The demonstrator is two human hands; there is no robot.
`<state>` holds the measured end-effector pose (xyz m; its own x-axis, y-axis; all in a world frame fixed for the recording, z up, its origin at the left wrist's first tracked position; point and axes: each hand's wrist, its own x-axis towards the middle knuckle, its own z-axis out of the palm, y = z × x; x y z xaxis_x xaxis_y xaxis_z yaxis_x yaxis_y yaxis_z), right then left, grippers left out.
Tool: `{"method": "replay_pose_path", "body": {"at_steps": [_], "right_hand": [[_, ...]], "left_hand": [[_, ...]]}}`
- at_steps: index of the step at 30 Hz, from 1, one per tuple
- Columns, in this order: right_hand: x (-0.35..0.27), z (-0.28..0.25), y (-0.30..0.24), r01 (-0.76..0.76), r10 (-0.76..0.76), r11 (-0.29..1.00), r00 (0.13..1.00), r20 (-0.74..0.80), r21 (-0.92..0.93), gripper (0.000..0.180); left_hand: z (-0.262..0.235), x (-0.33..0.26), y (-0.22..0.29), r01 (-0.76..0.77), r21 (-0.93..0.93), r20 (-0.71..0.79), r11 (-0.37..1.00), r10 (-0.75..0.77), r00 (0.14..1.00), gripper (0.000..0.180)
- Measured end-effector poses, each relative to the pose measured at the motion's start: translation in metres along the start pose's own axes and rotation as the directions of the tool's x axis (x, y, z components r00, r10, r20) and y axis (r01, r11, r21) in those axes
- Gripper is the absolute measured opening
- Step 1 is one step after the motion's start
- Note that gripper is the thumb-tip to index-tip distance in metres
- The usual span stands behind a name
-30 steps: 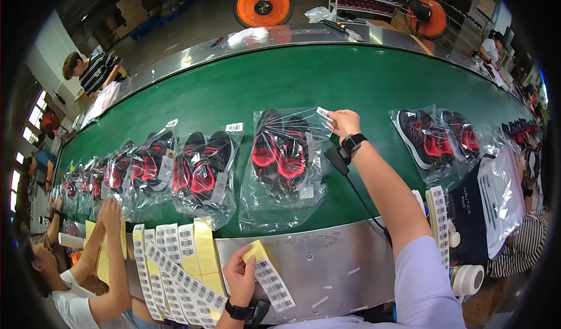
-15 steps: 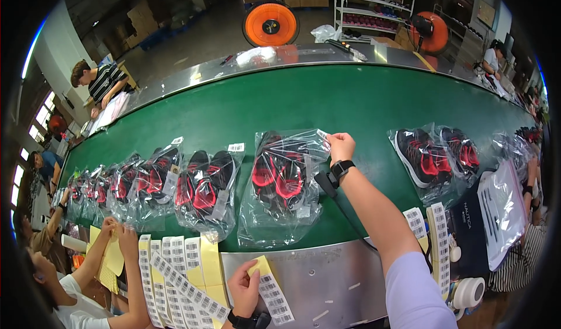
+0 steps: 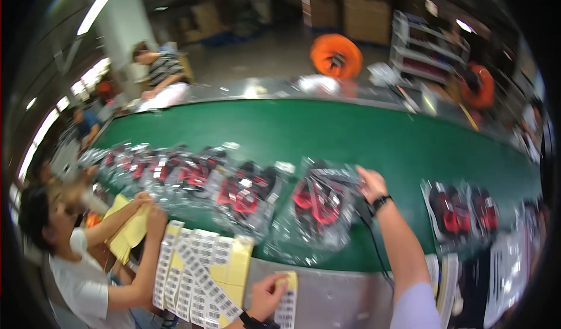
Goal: Applying small barcode or size labels to the corner of plastic bags containing shoes on a factory conveyor belt.
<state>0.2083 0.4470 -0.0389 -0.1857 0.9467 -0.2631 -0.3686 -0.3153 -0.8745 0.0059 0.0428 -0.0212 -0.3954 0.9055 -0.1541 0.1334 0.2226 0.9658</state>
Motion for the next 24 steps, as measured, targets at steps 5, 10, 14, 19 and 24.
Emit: {"method": "replay_pose_path", "body": {"at_steps": [5, 10, 14, 19, 24], "right_hand": [[-0.015, -0.006, -0.011, -0.001, -0.003, 0.992, 1.000, -0.025, -0.124, 0.017], [-0.033, -0.070, -0.064, 0.058, -0.069, 0.933, 0.997, -0.017, -0.355, 0.020], [-0.032, -0.212, -0.120, 0.395, -0.736, 0.231, 0.668, 0.106, -0.889, 0.005], [-0.099, -0.350, -0.155, -0.344, -0.595, -0.047, 0.764, -0.250, -0.938, 0.057], [-0.124, -0.258, -0.131, -0.262, 0.135, 0.754, 0.959, -0.248, -0.602, 0.051]], "left_hand": [[-0.008, -0.008, 0.012, -0.074, -0.080, -0.057, 0.994, 0.070, 0.996, 0.023], [-0.016, -0.011, 0.004, -0.152, -0.052, -0.042, 0.987, 0.150, 0.988, 0.023], [-0.017, -0.007, 0.002, -0.133, -0.070, -0.005, 0.989, 0.133, 0.991, 0.024], [-0.017, 0.000, 0.006, -0.122, -0.049, 0.028, 0.991, 0.123, 0.992, 0.025], [-0.019, -0.006, 0.003, -0.130, -0.062, 0.010, 0.989, 0.131, 0.991, 0.025]]}}
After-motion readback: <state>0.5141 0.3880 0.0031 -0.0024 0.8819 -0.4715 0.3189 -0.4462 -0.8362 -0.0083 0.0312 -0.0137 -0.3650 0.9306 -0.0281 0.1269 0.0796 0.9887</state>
